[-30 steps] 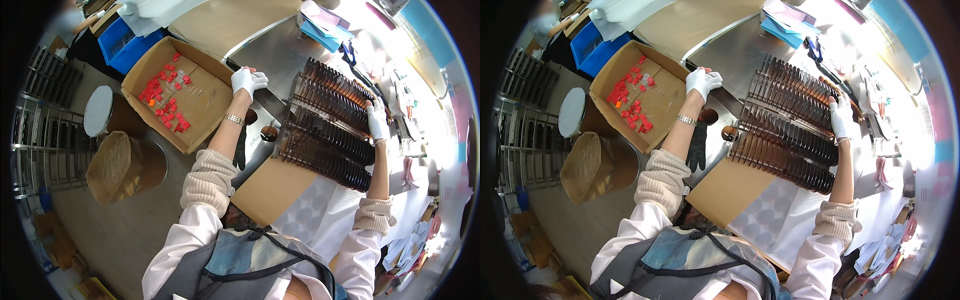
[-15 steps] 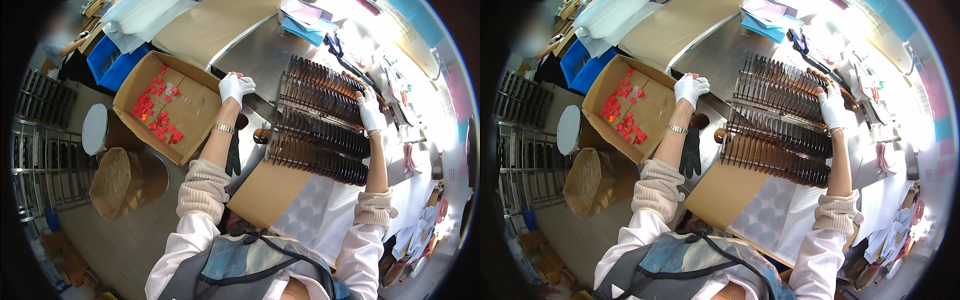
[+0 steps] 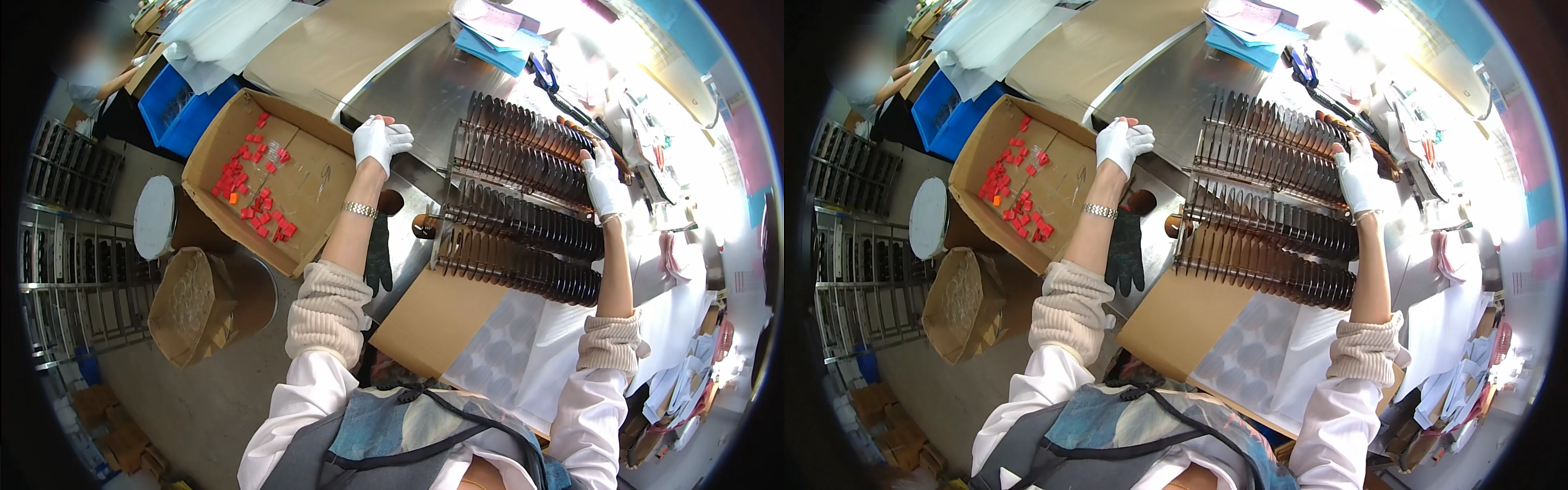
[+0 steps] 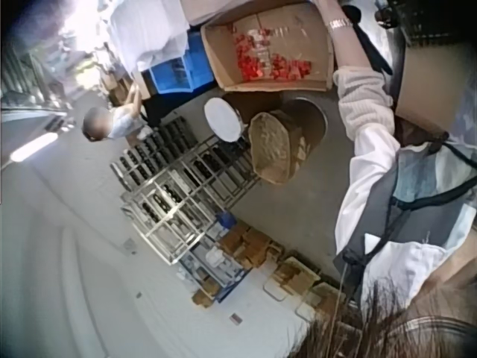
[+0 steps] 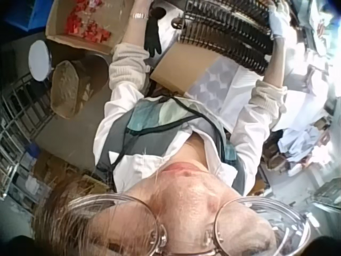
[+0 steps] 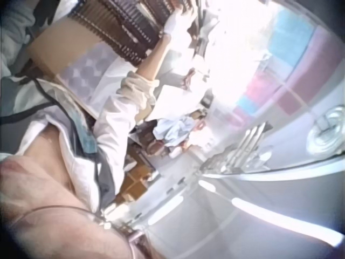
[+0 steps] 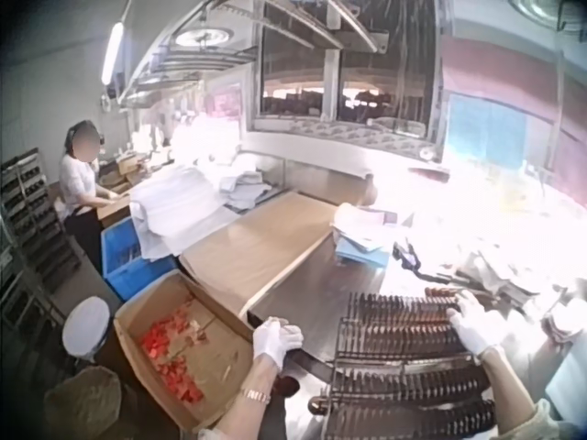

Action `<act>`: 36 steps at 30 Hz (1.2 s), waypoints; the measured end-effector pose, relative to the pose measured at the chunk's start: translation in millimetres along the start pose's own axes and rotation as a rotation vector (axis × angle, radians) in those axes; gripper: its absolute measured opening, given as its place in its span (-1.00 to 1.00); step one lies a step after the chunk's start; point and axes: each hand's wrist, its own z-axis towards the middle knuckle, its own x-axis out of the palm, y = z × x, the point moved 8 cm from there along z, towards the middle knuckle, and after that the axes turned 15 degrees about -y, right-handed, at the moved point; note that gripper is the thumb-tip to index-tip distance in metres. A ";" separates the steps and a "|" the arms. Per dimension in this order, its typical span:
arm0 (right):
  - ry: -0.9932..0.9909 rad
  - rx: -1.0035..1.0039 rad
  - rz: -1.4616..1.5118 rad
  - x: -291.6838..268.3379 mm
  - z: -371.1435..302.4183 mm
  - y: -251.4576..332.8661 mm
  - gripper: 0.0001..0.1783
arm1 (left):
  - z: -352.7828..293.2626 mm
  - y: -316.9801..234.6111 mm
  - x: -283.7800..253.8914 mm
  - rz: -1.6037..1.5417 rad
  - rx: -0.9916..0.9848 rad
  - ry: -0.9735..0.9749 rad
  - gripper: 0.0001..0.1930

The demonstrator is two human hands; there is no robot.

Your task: The person repeatedly picks up dark cylindrical hair rollers and places them onto a metal rack, then removes them and returns them to the table. The person also handles a thin metal rod and a white sheet of paper, but the primary action is moving the rollers between the rack and the table.

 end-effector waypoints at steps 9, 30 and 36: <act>-0.003 -0.010 0.016 0.5 1.5 -0.2 -0.22 | -10.7 0.0 -7.2 -0.022 0.047 -0.031 -0.75; -0.221 -0.066 0.223 0.5 3.0 -0.9 -0.30 | -26.2 7.6 -31.9 -0.085 0.103 -0.106 -0.79; -0.253 -0.081 0.214 4.9 5.4 -3.9 -0.33 | -20.8 13.3 -26.4 -0.008 0.034 -0.051 -0.79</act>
